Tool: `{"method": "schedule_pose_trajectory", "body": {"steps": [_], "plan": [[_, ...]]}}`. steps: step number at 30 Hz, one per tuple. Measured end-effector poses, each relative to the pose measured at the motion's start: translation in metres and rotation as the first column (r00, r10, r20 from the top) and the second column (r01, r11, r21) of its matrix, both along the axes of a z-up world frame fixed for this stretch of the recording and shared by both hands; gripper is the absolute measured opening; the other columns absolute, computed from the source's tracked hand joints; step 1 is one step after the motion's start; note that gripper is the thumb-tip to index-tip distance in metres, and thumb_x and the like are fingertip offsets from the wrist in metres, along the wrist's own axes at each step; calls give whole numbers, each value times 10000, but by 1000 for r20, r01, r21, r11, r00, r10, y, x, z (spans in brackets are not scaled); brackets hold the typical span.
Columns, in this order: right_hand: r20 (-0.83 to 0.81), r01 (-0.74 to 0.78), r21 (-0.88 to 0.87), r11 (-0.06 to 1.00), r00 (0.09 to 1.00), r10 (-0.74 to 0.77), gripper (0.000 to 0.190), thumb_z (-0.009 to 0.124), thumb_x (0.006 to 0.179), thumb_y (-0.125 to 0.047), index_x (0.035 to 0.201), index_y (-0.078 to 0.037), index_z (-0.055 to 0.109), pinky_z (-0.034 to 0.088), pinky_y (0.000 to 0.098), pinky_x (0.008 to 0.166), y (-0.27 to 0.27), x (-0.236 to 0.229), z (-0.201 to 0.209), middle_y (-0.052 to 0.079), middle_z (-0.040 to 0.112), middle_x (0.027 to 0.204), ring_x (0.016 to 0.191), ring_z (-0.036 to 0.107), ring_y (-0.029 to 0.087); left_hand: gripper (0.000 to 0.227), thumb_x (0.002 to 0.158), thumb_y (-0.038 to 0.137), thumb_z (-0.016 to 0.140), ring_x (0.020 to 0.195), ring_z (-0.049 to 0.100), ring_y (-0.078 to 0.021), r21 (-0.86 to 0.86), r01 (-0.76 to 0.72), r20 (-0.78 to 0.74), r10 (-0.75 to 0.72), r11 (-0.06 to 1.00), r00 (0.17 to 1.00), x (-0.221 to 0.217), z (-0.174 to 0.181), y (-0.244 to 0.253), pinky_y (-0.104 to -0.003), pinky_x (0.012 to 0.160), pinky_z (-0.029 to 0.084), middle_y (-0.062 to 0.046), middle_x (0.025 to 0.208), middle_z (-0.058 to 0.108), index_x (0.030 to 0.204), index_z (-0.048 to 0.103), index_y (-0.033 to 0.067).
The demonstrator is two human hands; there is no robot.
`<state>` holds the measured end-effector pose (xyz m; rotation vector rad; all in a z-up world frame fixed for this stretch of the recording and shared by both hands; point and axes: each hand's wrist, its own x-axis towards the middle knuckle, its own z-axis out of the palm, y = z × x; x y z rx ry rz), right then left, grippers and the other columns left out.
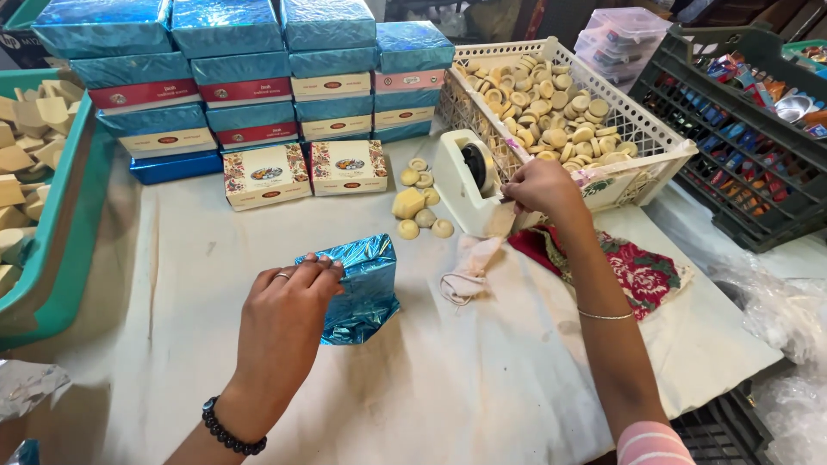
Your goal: The person wraps a small rectangular box in a sheet of shiny blue foil. They fold the foil around the box, tuck the edges, and then use a tape dispenser to secure the package with clear tape. The wrapped box is placed on the table.
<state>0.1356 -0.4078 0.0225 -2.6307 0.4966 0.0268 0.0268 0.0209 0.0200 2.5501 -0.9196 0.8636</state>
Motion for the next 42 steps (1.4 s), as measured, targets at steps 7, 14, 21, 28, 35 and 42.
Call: {"method": "schedule_pose_trajectory", "body": {"steps": [7, 14, 21, 28, 35, 42], "plan": [[16, -24, -90, 996, 1000, 26, 275, 739, 882, -320, 831, -61, 818, 577, 322, 664, -7, 8, -3, 64, 759, 690, 616, 716, 144, 260, 865, 121, 667, 976, 711, -259, -7, -8, -25, 8, 1000, 1000, -3, 3, 0, -395, 918, 496, -87, 1102, 749, 1116, 727, 84], [-88, -22, -188, 982, 996, 6, 306, 754, 872, -347, 840, -51, 825, 577, 349, 682, -6, -4, 11, 89, 759, 713, 656, 725, 194, 278, 853, 99, 660, 1008, 715, -248, -1, -14, -7, 14, 1000, 1000, -4, 2, 0, -389, 918, 498, -83, 1099, 749, 1122, 730, 88], [-168, -43, -239, 970, 986, 2, 253, 786, 832, -315, 862, -68, 831, 582, 345, 713, -9, 2, -1, 83, 783, 756, 680, 742, 192, 248, 869, 115, 670, 985, 718, -252, -3, -27, -41, 27, 1000, 999, -5, 4, 0, -394, 906, 500, -90, 1083, 751, 1106, 734, 83], [-170, -25, -200, 980, 985, -10, 244, 807, 829, -297, 872, -58, 829, 584, 344, 696, -7, -3, 4, 89, 784, 758, 672, 740, 188, 262, 856, 118, 673, 1000, 719, -257, 9, -29, 2, 29, 1000, 1000, -5, 2, 0, -390, 909, 503, -97, 1094, 752, 1109, 735, 87], [-156, -10, -132, 991, 988, -10, 241, 850, 800, -279, 874, -51, 824, 584, 332, 671, -5, -7, 5, 91, 785, 756, 656, 736, 172, 249, 879, 137, 677, 976, 720, -258, 0, -30, 0, 30, 1000, 1000, -5, 3, -1, -394, 907, 505, -104, 1101, 752, 1115, 733, 79], [-138, 48, -300, 953, 986, -93, 219, 859, 761, -304, 846, -103, 839, 578, 371, 766, 21, -17, 19, 77, 795, 833, 786, 749, 210, 251, 875, 132, 677, 987, 724, -253, 11, -38, -10, 38, 999, 999, -6, 4, 0, -394, 902, 506, -101, 1094, 754, 1113, 736, 79]]}}
